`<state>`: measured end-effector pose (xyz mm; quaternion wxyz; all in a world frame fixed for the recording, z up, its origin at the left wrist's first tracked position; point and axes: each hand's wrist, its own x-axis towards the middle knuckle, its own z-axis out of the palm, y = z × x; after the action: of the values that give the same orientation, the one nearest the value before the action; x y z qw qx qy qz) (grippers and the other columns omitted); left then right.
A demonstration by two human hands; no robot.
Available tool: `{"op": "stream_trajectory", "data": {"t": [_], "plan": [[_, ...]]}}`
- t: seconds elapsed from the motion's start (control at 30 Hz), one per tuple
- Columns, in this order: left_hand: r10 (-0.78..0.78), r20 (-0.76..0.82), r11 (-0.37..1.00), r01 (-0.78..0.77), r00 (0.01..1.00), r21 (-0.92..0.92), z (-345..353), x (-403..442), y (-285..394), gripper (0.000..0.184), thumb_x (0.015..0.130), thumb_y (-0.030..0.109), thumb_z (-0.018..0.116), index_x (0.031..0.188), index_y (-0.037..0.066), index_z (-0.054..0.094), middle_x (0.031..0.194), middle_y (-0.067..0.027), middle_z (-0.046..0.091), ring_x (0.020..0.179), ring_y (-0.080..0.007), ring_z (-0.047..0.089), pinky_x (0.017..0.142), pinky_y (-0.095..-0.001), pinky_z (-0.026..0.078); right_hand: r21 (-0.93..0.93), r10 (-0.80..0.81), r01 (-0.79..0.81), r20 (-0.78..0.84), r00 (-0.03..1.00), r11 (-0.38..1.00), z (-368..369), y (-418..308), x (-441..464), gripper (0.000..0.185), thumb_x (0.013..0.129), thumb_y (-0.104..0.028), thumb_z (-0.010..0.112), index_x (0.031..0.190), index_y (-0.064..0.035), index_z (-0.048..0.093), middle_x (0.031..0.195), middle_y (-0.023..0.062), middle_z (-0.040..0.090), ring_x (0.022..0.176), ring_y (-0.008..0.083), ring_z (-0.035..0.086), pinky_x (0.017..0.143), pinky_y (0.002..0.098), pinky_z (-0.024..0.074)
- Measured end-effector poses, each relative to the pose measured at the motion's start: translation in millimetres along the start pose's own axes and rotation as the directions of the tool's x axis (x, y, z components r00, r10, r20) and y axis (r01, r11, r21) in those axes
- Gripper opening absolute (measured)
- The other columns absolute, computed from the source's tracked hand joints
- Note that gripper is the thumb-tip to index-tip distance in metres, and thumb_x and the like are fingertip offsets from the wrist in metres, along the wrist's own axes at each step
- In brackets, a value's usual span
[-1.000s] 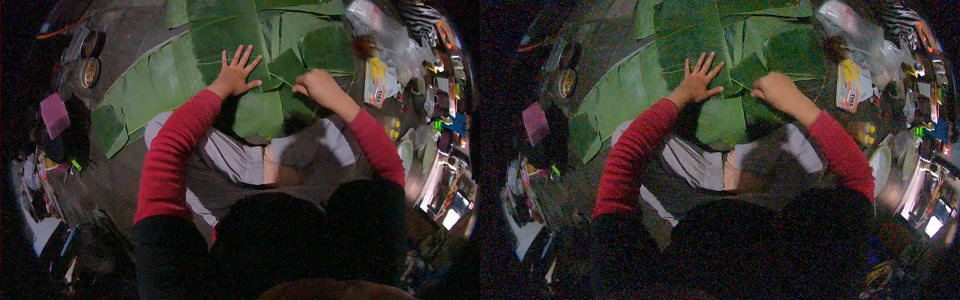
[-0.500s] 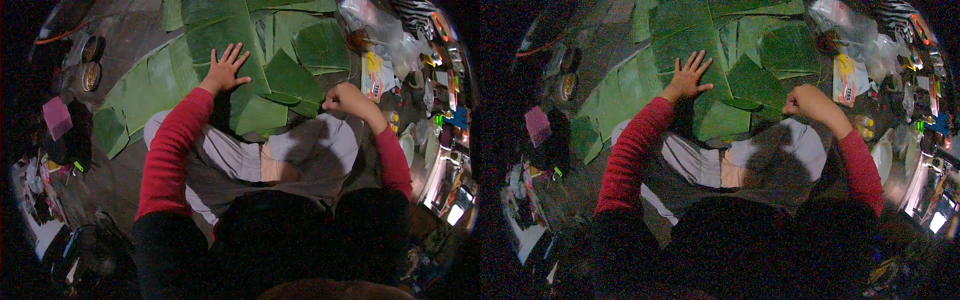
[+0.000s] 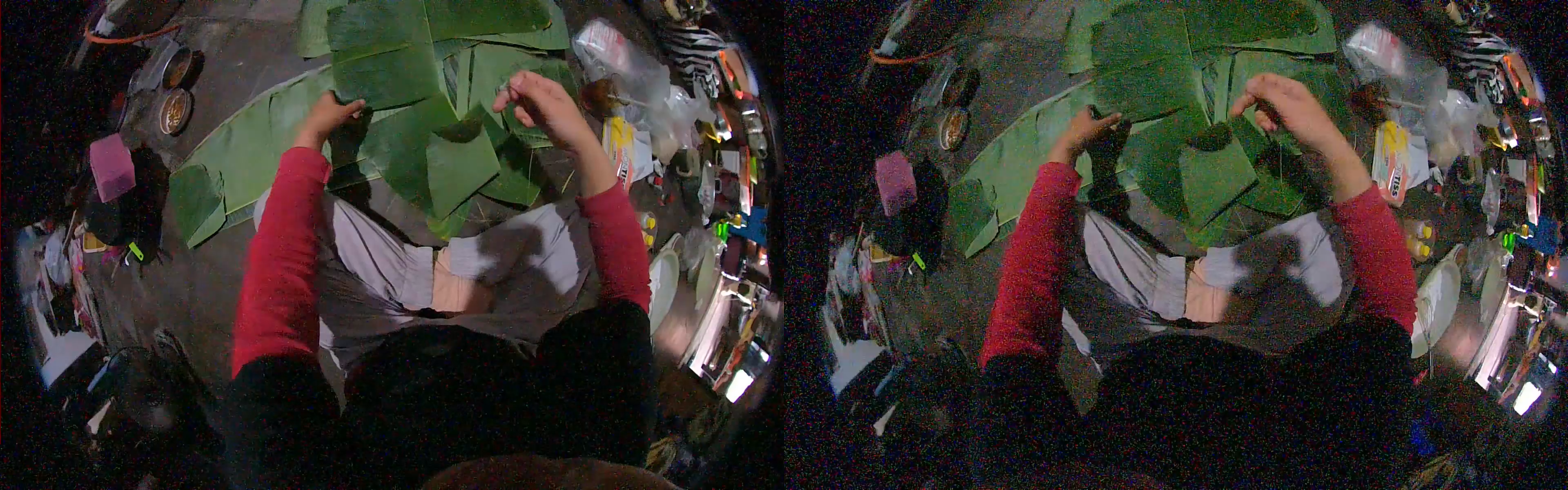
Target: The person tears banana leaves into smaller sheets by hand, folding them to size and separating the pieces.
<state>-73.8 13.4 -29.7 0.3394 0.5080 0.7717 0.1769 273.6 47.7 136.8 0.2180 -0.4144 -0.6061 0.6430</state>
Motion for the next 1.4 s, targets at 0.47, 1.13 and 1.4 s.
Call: {"op": "stream_trajectory", "data": {"t": [0.47,1.13,1.4], "plan": [[0.381,-0.199,0.814,-0.429,0.903,-0.391,-41,12,46,0.040,0.073,0.034,0.064,0.080,-0.005,0.058,0.065,-0.0111,0.059,0.056,-0.0163,0.053,0.054,-0.0316,0.042,0.065,-0.103,0.115,-0.169,0.980,0.991,-2,-29,-10,0.024,0.087,-0.030,0.048,0.074,-0.0094,0.049,0.065,-0.0034,0.047,0.056,0.0047,0.040,0.052,0.0184,0.0303],[0.196,-0.318,0.964,-0.241,0.928,-0.109,-120,47,-42,0.036,0.081,0.034,0.059,0.076,-0.002,0.057,0.065,-0.0048,0.053,0.060,-0.0094,0.043,0.058,-0.0277,0.039,-0.849,-0.148,-0.326,-0.417,0.897,0.415,-78,65,69,0.035,0.078,-0.033,0.058,0.093,-0.0017,0.061,0.092,0.0174,0.062,0.086,0.0348,0.058,0.079,0.0405,0.0445],[0.018,-0.242,0.919,-0.111,0.970,-0.379,-78,31,-38,0.034,0.081,0.032,0.062,0.088,-0.001,0.059,0.074,-0.0059,0.061,0.065,-0.0118,0.056,0.053,-0.0269,0.045,-0.794,-0.099,-0.029,-0.112,0.989,0.608,66,93,142,0.046,0.079,-0.040,0.057,0.103,-0.0010,0.057,0.105,0.0202,0.057,0.099,0.0357,0.053,0.088,0.0439,0.0405]]}}
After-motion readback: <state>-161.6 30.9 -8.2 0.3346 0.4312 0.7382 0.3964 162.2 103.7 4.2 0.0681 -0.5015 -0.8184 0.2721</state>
